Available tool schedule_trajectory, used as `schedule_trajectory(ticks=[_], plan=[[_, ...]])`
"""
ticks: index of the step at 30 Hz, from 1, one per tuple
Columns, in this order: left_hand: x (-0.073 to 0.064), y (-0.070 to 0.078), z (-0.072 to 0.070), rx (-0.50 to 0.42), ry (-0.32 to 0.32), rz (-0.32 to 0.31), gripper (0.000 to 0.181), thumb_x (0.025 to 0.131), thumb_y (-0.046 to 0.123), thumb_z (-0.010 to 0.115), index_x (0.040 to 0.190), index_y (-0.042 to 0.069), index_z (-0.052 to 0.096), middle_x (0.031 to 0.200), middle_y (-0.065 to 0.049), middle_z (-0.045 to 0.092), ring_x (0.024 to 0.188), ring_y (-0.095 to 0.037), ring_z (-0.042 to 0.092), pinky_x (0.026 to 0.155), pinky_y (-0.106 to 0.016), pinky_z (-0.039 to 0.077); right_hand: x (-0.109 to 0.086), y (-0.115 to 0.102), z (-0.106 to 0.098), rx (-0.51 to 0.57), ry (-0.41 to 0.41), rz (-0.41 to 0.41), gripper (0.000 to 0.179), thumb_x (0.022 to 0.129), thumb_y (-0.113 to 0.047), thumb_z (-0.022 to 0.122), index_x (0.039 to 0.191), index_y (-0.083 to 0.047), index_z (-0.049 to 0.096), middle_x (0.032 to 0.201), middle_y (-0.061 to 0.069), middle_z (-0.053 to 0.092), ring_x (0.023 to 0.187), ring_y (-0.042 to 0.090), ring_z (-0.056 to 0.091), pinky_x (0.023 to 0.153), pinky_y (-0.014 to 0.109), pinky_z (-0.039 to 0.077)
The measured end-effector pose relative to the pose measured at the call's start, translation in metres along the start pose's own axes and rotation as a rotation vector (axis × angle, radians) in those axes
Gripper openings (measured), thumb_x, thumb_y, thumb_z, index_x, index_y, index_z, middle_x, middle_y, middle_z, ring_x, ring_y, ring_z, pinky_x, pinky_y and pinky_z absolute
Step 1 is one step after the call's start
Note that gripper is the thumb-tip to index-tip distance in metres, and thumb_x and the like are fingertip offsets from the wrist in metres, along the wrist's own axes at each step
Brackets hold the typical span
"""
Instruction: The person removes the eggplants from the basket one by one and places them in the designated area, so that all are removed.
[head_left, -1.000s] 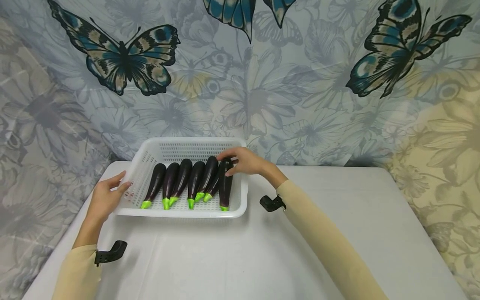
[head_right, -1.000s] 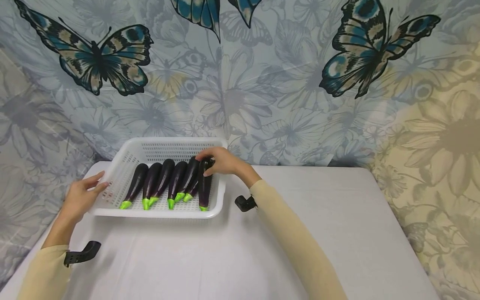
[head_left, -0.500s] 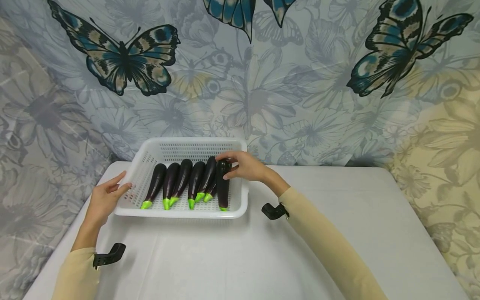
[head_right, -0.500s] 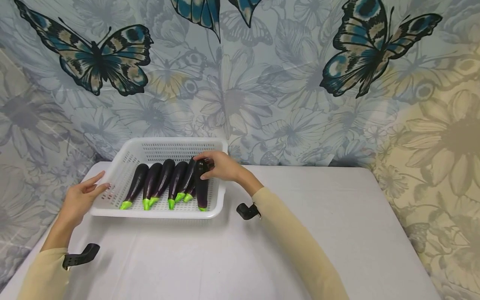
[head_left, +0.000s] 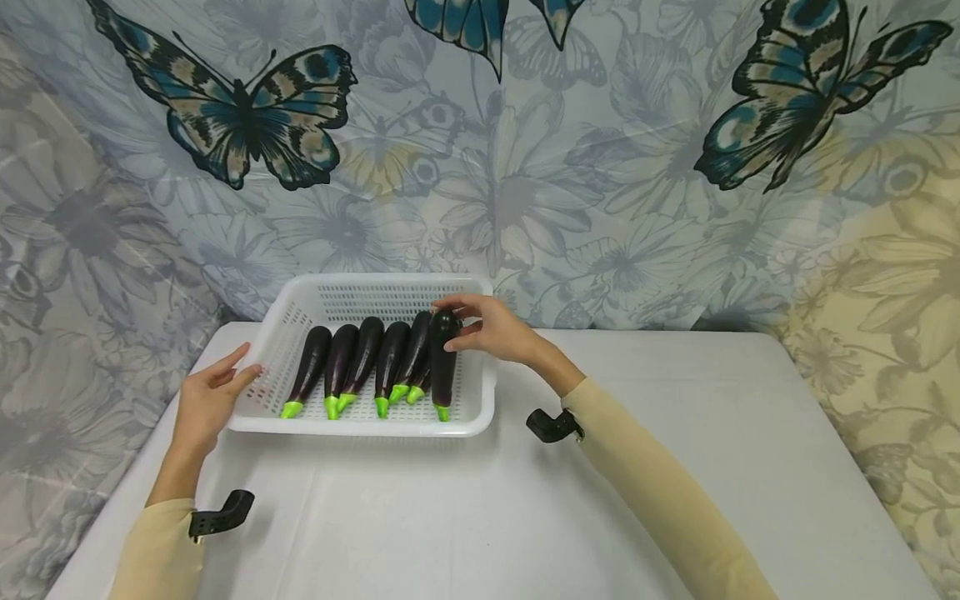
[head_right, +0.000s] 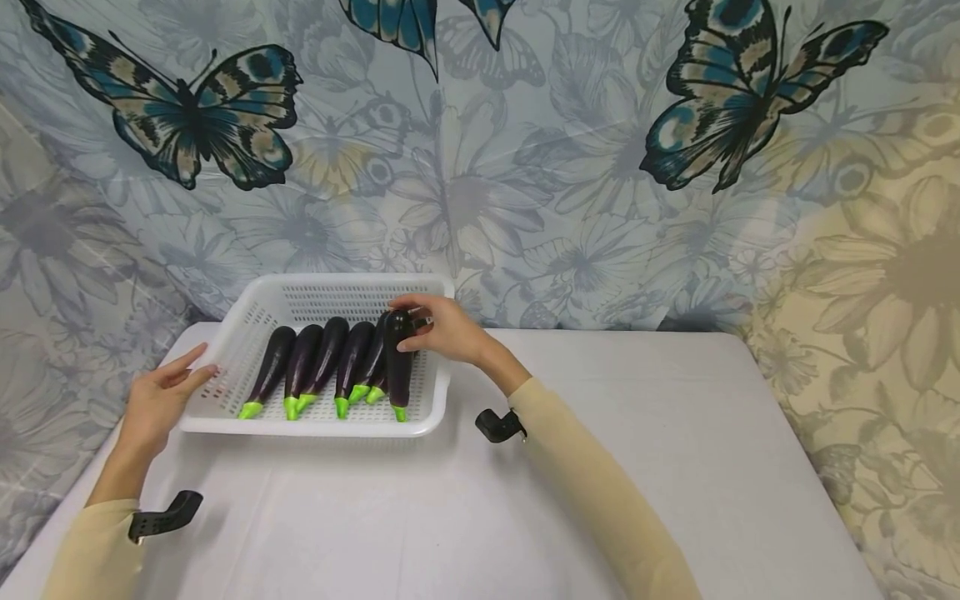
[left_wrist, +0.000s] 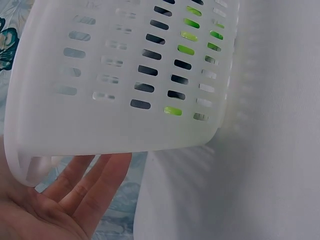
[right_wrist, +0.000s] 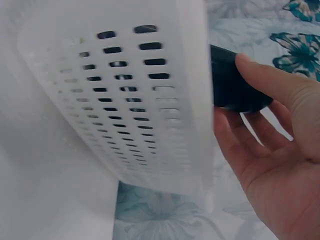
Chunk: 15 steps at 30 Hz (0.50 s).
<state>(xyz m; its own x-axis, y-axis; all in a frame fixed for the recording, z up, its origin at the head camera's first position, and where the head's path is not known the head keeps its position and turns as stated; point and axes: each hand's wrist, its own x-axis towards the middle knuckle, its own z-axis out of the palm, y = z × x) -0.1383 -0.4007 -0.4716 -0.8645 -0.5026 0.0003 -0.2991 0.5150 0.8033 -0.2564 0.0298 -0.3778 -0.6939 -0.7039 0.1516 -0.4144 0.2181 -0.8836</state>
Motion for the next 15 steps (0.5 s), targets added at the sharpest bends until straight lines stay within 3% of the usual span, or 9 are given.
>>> schedule_trajectory(ticks=[3, 6, 15], plan=[[0.016, -0.027, 0.005, 0.018, 0.013, 0.031, 0.055, 0.086, 0.061, 0.063, 0.138, 0.050, 0.048, 0.141, -0.015, 0.049, 0.126, -0.031, 0.045, 0.077, -0.026, 0.047, -0.001, -0.005, -0.007, 0.052, 0.038, -0.026, 0.060, 0.083, -0.001, 0.077, 0.137, -0.001, 0.053, 0.137, 0.013, 0.054, 0.119, 0.028, 0.055, 0.090, 0.031, 0.052], [0.024, -0.042, 0.008, 0.023, 0.032, 0.045, 0.053, 0.087, 0.063, 0.060, 0.137, 0.053, 0.047, 0.138, -0.014, 0.052, 0.120, -0.028, 0.050, 0.072, -0.021, 0.046, -0.002, -0.011, -0.015, 0.098, 0.060, -0.036, 0.060, 0.083, 0.000, 0.076, 0.138, -0.001, 0.052, 0.139, 0.014, 0.053, 0.118, 0.027, 0.055, 0.090, 0.032, 0.052], [0.023, -0.040, 0.009, -0.001, 0.041, 0.042, 0.054, 0.085, 0.062, 0.063, 0.136, 0.051, 0.050, 0.124, -0.009, 0.059, 0.096, -0.011, 0.057, 0.062, -0.017, 0.049, -0.012, -0.024, -0.034, 0.169, 0.100, -0.042, 0.062, 0.083, 0.000, 0.076, 0.139, -0.004, 0.051, 0.141, 0.011, 0.052, 0.118, 0.025, 0.056, 0.091, 0.036, 0.052]])
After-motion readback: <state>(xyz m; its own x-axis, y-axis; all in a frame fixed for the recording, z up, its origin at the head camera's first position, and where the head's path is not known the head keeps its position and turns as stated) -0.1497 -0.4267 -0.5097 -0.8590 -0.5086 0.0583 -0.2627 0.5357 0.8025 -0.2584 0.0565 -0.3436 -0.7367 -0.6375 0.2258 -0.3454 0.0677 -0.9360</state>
